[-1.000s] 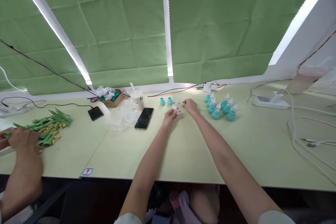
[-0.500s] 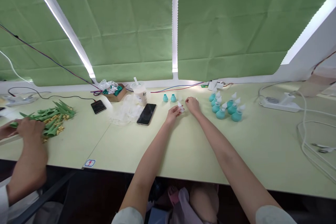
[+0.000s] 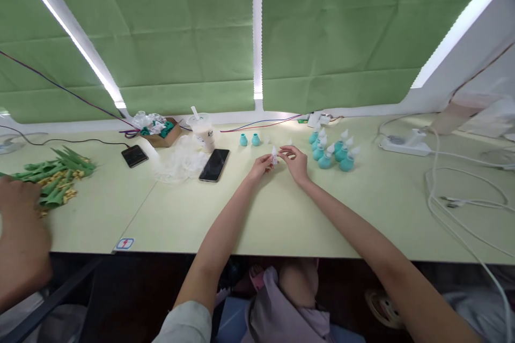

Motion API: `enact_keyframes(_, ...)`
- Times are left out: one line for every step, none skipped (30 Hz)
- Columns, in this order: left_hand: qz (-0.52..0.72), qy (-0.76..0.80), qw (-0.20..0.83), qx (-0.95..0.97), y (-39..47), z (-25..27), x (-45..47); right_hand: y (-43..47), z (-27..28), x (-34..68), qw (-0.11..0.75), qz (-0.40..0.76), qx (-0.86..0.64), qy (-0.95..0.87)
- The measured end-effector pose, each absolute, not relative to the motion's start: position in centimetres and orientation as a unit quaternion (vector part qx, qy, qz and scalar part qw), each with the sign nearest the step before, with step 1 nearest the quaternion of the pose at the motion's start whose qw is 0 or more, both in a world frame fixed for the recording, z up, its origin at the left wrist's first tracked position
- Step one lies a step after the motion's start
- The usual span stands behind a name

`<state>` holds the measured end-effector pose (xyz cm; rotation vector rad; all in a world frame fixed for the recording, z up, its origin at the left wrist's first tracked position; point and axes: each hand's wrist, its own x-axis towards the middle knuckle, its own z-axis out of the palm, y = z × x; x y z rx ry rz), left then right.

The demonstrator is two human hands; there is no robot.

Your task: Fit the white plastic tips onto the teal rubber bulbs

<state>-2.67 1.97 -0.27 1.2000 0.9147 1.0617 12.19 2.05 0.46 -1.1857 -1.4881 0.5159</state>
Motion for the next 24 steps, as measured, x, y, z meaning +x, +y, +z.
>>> enact_keyframes(0.443, 0.385, 0.613, 0.528, 1.7, -0.3, -2.3, 1.0, 0.5, 12.6, 0.557, 0.22, -0.503, -0.623)
enact_keyframes(0.43, 0.374, 0.621, 0.538, 1.5, -0.2, -2.0, 0.2, 0.6, 13.0, 0.563, 0.218, -0.504, -0.617)
enact_keyframes(0.418, 0.364, 0.628, 0.546, 1.2, -0.2, -1.7, -0.5, 0.7, 13.3, 0.57, 0.211, -0.507, -0.611)
enact_keyframes(0.409, 0.358, 0.634, 0.55, 1.0, -0.2, -1.5, -1.0, 0.8, 13.7, 0.576, 0.203, -0.509, -0.607)
enact_keyframes(0.403, 0.356, 0.638, 0.551, 0.9, -0.2, -1.3, -1.3, 0.9, 14.0, 0.578, 0.196, -0.51, -0.606)
enact_keyframes(0.397, 0.358, 0.642, 0.549, 0.8, -0.3, -1.2, -1.4, 1.0, 14.2, 0.576, 0.192, -0.51, -0.609)
enact_keyframes(0.394, 0.361, 0.645, 0.547, 0.7, -0.3, -1.1, -1.5, 1.1, 14.4, 0.569, 0.193, -0.509, -0.617)
enact_keyframes(0.392, 0.364, 0.647, 0.543, 0.7, -0.2, -1.1, -1.4, 1.1, 14.5, 0.558, 0.197, -0.505, -0.629)
enact_keyframes(0.391, 0.365, 0.65, 0.54, 0.7, -0.2, -1.1, -1.3, 1.1, 14.5, 0.546, 0.202, -0.499, -0.642)
enact_keyframes(0.392, 0.365, 0.652, 0.537, 0.7, -0.2, -1.1, -1.2, 1.0, 14.5, 0.536, 0.204, -0.49, -0.656)
enact_keyframes(0.393, 0.365, 0.654, 0.534, 0.8, -0.2, -1.2, -1.0, 1.0, 14.5, 0.528, 0.201, -0.482, -0.67)
enact_keyframes(0.394, 0.364, 0.654, 0.533, 0.8, -0.2, -1.3, -0.9, 0.9, 14.4, 0.52, 0.196, -0.476, -0.682)
enact_keyframes(0.394, 0.364, 0.655, 0.533, 0.9, -0.2, -1.4, -0.8, 0.7, 14.4, 0.513, 0.188, -0.474, -0.691)
enact_keyframes(0.395, 0.364, 0.655, 0.532, 0.9, -0.3, -1.5, -0.8, 0.6, 14.4, 0.505, 0.179, -0.477, -0.696)
enact_keyframes(0.395, 0.365, 0.654, 0.532, 1.0, -0.3, -1.5, -0.7, 0.5, 14.5, 0.498, 0.171, -0.484, -0.699)
enact_keyframes(0.396, 0.366, 0.654, 0.531, 1.1, -0.4, -1.6, -0.7, 0.4, 14.5, 0.491, 0.166, -0.492, -0.7)
enact_keyframes(0.398, 0.367, 0.653, 0.53, 1.1, -0.4, -1.6, -0.6, 0.3, 14.5, 0.486, 0.163, -0.497, -0.7)
enact_keyframes(0.399, 0.367, 0.654, 0.528, 1.1, -0.4, -1.6, -0.6, 0.2, 14.6, 0.483, 0.16, -0.5, -0.701)
enact_keyframes(0.399, 0.367, 0.654, 0.527, 1.2, -0.5, -1.5, -0.5, 0.1, 14.6, 0.481, 0.158, -0.499, -0.704)
enact_keyframes(0.398, 0.368, 0.655, 0.527, 1.2, -0.5, -1.5, -0.5, 0.1, 14.6, 0.481, 0.153, -0.496, -0.707)
enact_keyframes(0.398, 0.368, 0.655, 0.527, 1.2, -0.5, -1.4, -0.4, 0.0, 14.6, 0.483, 0.146, -0.491, -0.71)
enact_keyframes(0.398, 0.367, 0.654, 0.529, 1.2, -0.5, -1.4, -0.3, -0.1, 14.6, 0.486, 0.136, -0.486, -0.713)
enact_keyframes(0.398, 0.366, 0.653, 0.53, 1.2, -0.4, -1.4, -0.3, -0.2, 14.6, 0.491, 0.126, -0.481, -0.715)
enact_keyframes(0.399, 0.366, 0.652, 0.531, 1.1, -0.4, -1.3, -0.2, -0.3, 14.6, 0.496, 0.116, -0.477, -0.717)
